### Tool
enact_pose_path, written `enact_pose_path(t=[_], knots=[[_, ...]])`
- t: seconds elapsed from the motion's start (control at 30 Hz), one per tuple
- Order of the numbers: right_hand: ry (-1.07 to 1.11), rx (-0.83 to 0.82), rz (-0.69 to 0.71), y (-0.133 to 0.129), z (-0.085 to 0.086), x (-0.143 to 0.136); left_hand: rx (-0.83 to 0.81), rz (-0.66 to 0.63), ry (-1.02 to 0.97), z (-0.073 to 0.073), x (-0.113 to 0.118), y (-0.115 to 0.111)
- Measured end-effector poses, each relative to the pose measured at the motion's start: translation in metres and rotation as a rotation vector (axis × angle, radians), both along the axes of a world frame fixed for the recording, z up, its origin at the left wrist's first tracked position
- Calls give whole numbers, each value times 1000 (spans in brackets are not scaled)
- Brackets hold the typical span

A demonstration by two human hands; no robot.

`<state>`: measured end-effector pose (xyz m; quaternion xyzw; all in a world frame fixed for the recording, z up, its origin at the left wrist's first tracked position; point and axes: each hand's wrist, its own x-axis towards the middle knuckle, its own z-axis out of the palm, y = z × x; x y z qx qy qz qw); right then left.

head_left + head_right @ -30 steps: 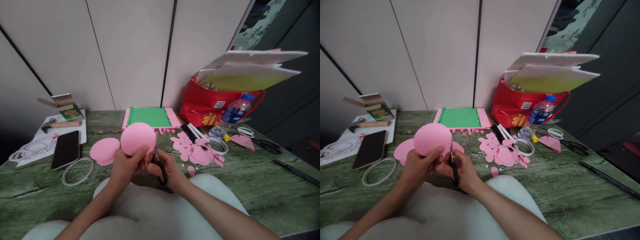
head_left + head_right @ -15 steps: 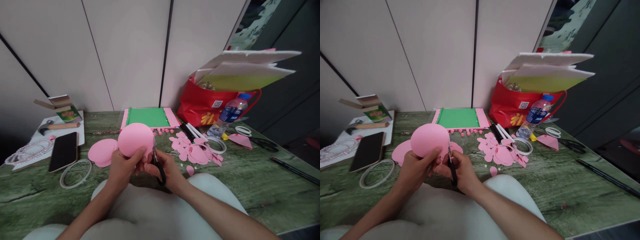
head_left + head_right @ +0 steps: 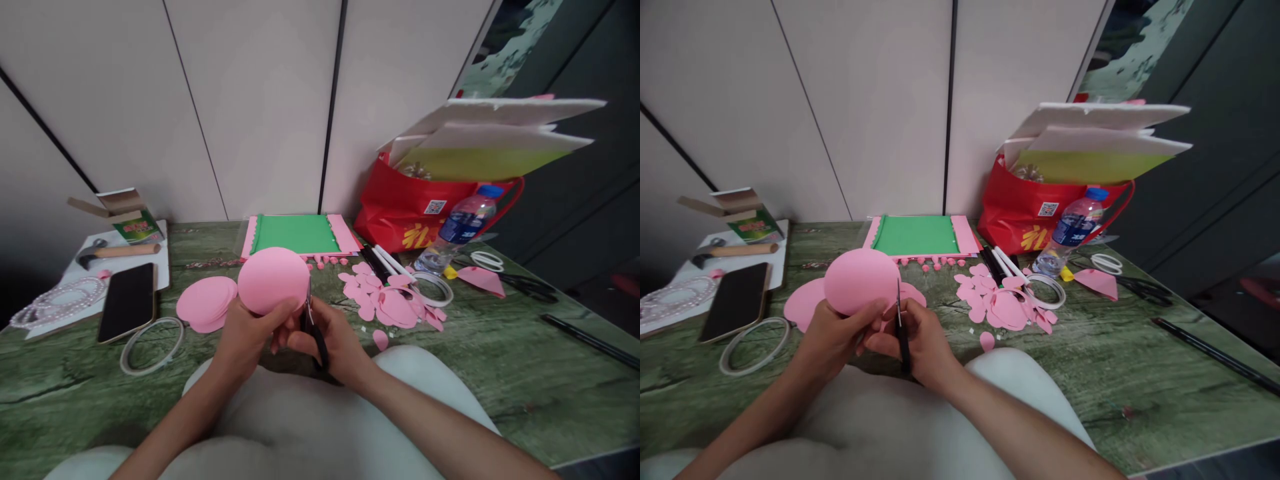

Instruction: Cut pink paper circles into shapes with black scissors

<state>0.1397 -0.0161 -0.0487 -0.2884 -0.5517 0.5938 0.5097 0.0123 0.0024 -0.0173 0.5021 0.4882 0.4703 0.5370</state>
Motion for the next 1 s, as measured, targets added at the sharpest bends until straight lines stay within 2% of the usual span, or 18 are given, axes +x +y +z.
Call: enact_pose_path(t=[0.17,0.47,0.77,1.0], knots=[[-31,10,-28,0,-1,1,-40,-29,1,4,0,-1],[-51,-19,-51,0,-5,2,-21,-36,-10,1,-1,-1],[36,-19,-1,-1,0,0,-36,-48,-30,3,-1,-2],[-77,-59,-111,-2,2,1,-25,-54,-26,2,-3,-1]])
